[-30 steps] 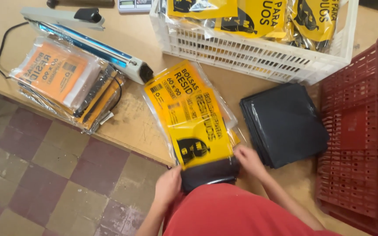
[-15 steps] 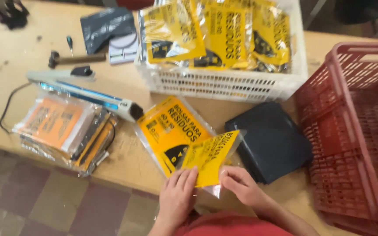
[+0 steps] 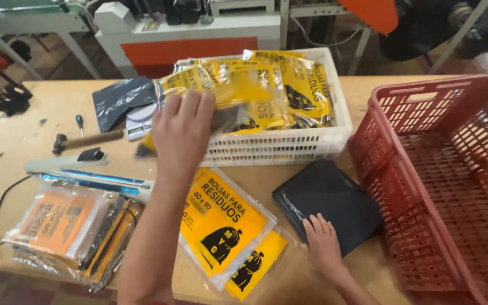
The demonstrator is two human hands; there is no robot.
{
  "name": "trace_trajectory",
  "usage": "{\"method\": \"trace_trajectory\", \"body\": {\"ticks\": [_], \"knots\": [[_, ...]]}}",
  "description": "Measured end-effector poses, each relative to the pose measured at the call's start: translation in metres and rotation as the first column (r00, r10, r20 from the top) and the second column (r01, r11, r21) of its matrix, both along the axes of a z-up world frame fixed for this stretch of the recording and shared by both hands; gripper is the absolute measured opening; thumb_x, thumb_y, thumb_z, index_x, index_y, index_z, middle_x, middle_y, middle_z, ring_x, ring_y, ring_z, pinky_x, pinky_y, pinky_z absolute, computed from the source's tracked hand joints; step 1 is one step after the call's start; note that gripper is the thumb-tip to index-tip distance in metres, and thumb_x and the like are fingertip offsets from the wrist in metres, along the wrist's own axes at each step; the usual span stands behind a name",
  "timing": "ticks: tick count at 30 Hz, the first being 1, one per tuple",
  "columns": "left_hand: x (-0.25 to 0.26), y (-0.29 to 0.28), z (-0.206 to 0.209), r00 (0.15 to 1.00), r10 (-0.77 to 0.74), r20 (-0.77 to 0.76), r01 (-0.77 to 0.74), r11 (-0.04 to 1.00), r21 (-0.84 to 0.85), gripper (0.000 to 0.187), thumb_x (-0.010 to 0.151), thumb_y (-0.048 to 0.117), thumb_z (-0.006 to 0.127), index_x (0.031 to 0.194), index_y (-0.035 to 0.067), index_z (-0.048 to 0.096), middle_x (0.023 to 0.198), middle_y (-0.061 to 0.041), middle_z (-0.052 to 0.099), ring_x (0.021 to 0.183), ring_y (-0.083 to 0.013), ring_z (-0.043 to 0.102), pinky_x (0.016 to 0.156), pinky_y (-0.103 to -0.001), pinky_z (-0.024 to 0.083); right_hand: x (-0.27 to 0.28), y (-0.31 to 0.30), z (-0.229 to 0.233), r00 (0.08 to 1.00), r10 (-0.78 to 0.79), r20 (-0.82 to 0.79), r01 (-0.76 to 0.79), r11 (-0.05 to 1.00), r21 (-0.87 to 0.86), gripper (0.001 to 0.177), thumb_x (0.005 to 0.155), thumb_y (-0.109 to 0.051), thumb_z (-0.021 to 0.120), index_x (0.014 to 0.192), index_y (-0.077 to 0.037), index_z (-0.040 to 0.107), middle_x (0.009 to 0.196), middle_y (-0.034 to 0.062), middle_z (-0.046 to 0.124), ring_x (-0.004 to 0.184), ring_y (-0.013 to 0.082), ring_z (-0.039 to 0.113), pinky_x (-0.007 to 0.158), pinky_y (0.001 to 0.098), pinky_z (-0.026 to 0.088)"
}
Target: The person places folded black plastic bags into yellow-labeled clear packaging sleeves, then puts the sealed packages into a white crate. The person then picks up a red basket, moves toward a machine, and unplugs a power cord.
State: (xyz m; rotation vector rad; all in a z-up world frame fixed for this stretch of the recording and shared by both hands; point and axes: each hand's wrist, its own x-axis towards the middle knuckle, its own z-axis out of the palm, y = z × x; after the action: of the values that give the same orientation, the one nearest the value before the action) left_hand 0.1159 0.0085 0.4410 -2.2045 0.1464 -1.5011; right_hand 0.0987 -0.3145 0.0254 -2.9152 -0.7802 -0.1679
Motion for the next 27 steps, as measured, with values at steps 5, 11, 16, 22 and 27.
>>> {"method": "trace_trajectory", "body": {"ticks": [5,11,16,22,27], "knots": [[0.066,0.007,-0.022,0.97,-0.061,-0.235,0.058,0.998,-0.021,0.023,0.084,0.011,0.079,0.101,0.019,0.066,0.1,0.004,0.069,0.092,-0.0156,0.063,0.069,-0.028,0.053,0.007,-0.005,0.008,0.997,0.007,0.074,-0.01,0.999,0.037,0.062,0.072,-0.022,0.08,0.128,-0.013,0.056,0.132,0.0106,0.057,0.127,0.0301,0.052,0.098,0.0413,0.049],[0.041,-0.03,-0.117,0.602,-0.363,-0.712,0.051,0.907,-0.419,0.016,0.099,0.016,0.055,0.092,0.015,0.069,0.083,-0.002,0.069,0.077,-0.0177,0.065,0.061,-0.031,0.06,0.021,-0.01,-0.001,0.989,-0.037,0.142,0.014,0.986,0.164,0.03,0.072,-0.011,0.071,0.101,-0.015,0.066,0.1,0.0026,0.063,0.098,0.0246,0.061,0.071,0.0358,0.056],[-0.014,-0.056,-0.165,0.249,-0.574,-0.78,-0.42,0.662,-0.621,0.022,0.093,0.036,0.064,0.099,0.016,0.068,0.099,-0.002,0.07,0.091,-0.0208,0.066,0.076,-0.038,0.053,0.011,-0.012,0.01,0.995,0.012,0.098,-0.041,0.951,0.306,0.017,0.077,-0.006,0.058,0.09,-0.015,0.066,0.086,-0.0007,0.061,0.087,0.0223,0.06,0.066,0.038,0.053],[-0.023,-0.04,-0.334,0.147,-0.852,-0.503,-0.861,0.141,-0.489,0.06,0.092,0.058,0.045,0.133,0.016,0.059,0.13,-0.003,0.063,0.106,-0.0201,0.063,0.079,-0.035,0.053,-0.04,-0.003,-0.036,0.749,0.541,0.383,-0.659,0.669,0.344,0.025,0.088,-0.014,0.051,0.101,-0.016,0.072,0.105,0.009,0.069,0.099,0.0246,0.068,0.1,0.0427,0.047],[-0.036,-0.059,-0.433,0.494,-0.742,-0.454,-0.641,0.042,-0.766,0.032,0.088,0.026,0.065,0.117,0.013,0.062,0.117,-0.007,0.069,0.111,-0.0244,0.065,0.098,-0.036,0.047,-0.031,-0.008,-0.052,0.728,0.644,0.234,-0.684,0.67,0.288,0.024,0.096,-0.041,0.066,0.113,-0.023,0.069,0.116,0.0032,0.065,0.132,0.0329,0.048,0.106,0.0576,0.025]]}}
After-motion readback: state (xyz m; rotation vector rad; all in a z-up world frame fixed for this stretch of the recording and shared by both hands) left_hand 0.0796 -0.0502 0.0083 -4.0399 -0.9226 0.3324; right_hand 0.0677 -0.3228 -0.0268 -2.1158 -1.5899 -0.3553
